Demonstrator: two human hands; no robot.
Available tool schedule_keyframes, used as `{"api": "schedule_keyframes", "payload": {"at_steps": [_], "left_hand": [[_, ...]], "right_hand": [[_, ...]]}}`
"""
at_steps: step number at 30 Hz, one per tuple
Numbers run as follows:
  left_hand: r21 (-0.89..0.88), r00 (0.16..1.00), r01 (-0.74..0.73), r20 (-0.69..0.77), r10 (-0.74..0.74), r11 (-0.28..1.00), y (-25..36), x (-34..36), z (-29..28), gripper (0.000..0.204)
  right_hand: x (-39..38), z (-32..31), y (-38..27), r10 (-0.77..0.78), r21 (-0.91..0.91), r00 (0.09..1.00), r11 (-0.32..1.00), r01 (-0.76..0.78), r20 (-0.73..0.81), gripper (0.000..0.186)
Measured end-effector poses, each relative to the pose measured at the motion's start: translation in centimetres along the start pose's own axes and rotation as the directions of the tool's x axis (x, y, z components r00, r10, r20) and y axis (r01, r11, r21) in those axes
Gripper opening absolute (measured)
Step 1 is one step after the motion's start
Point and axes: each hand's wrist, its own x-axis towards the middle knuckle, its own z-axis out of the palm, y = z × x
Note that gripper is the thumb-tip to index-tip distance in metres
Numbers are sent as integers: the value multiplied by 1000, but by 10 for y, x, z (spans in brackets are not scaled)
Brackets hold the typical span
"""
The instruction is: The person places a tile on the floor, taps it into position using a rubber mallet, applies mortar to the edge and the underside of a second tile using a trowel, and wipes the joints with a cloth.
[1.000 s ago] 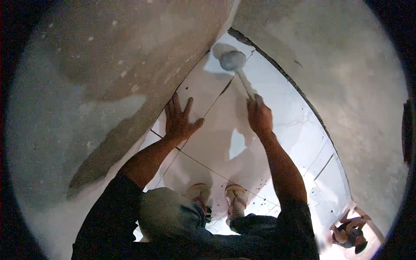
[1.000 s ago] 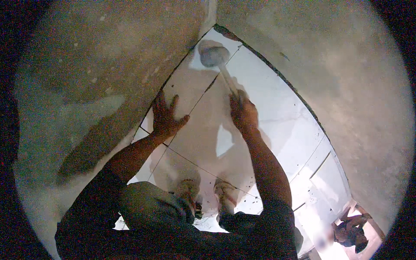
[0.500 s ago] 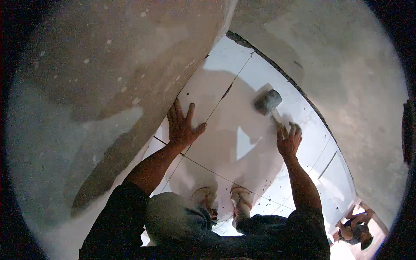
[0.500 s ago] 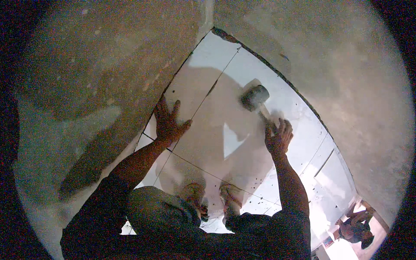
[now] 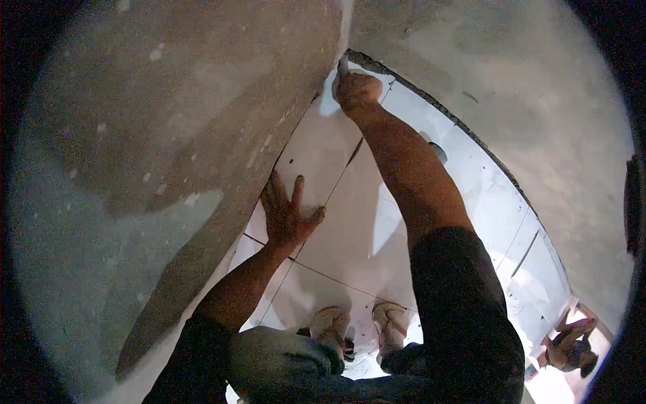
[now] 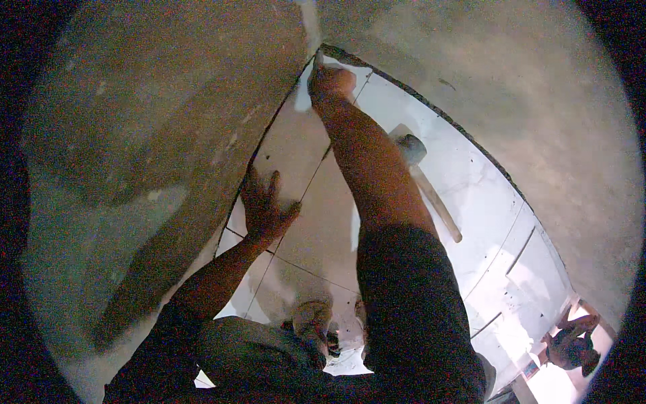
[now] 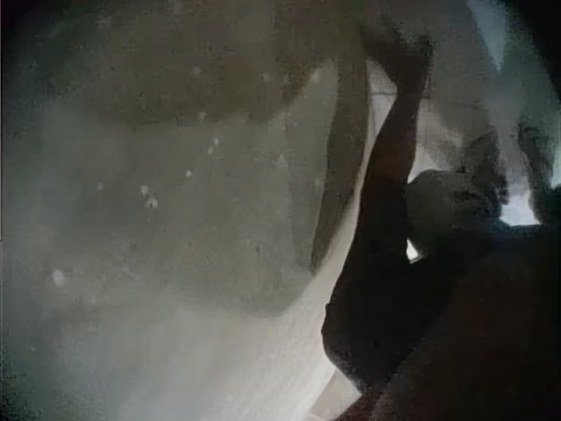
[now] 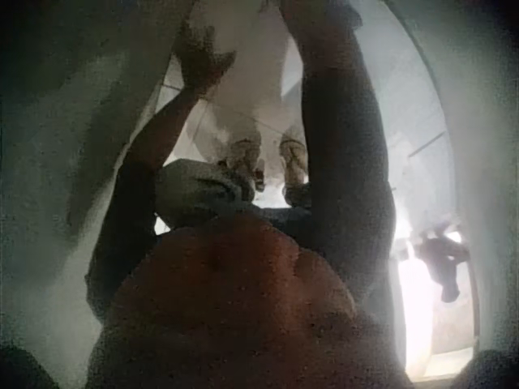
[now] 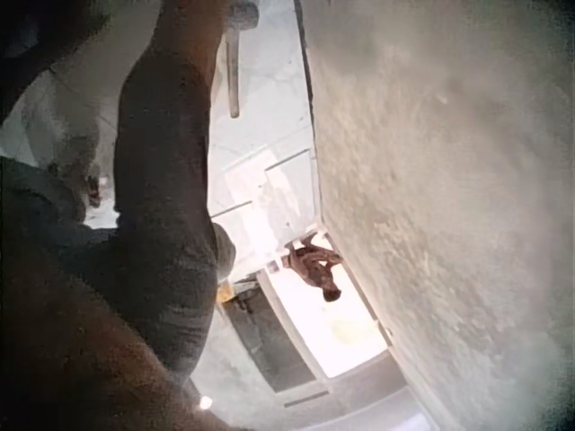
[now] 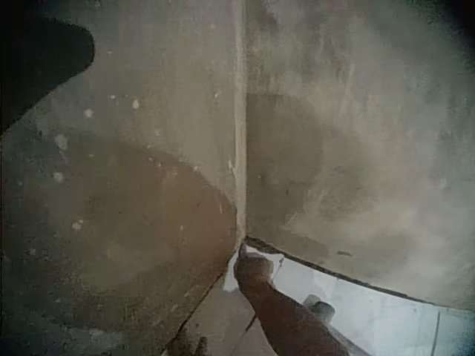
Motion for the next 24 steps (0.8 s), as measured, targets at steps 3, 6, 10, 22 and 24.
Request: {"api": "schedule_keyframes", "payload": {"at_steps": [3, 6, 10, 22, 24], "left_hand": [[28, 997, 32, 71, -34, 999, 2, 2, -3, 81], [19, 999, 23, 34, -24, 1000, -2, -2, 0, 82], [38, 999, 26, 38, -27, 999, 2, 1, -2, 83], [6, 1000, -9, -20, 10, 1000, -1, -1, -5, 82], [33, 1000, 9, -5, -9, 999, -2, -3, -4, 85]], "right_hand": [[7, -2, 1, -49, -99, 997, 994, 43, -65, 47], [1, -19, 3, 172, 201, 985, 964, -175, 33, 40], [15, 15, 47, 367, 477, 918, 840, -257, -153, 44], [-13, 27, 117, 123, -707, 992, 703, -75, 17, 51], [-21, 17, 116, -5, -814, 1000, 581, 20, 21, 52]]}}
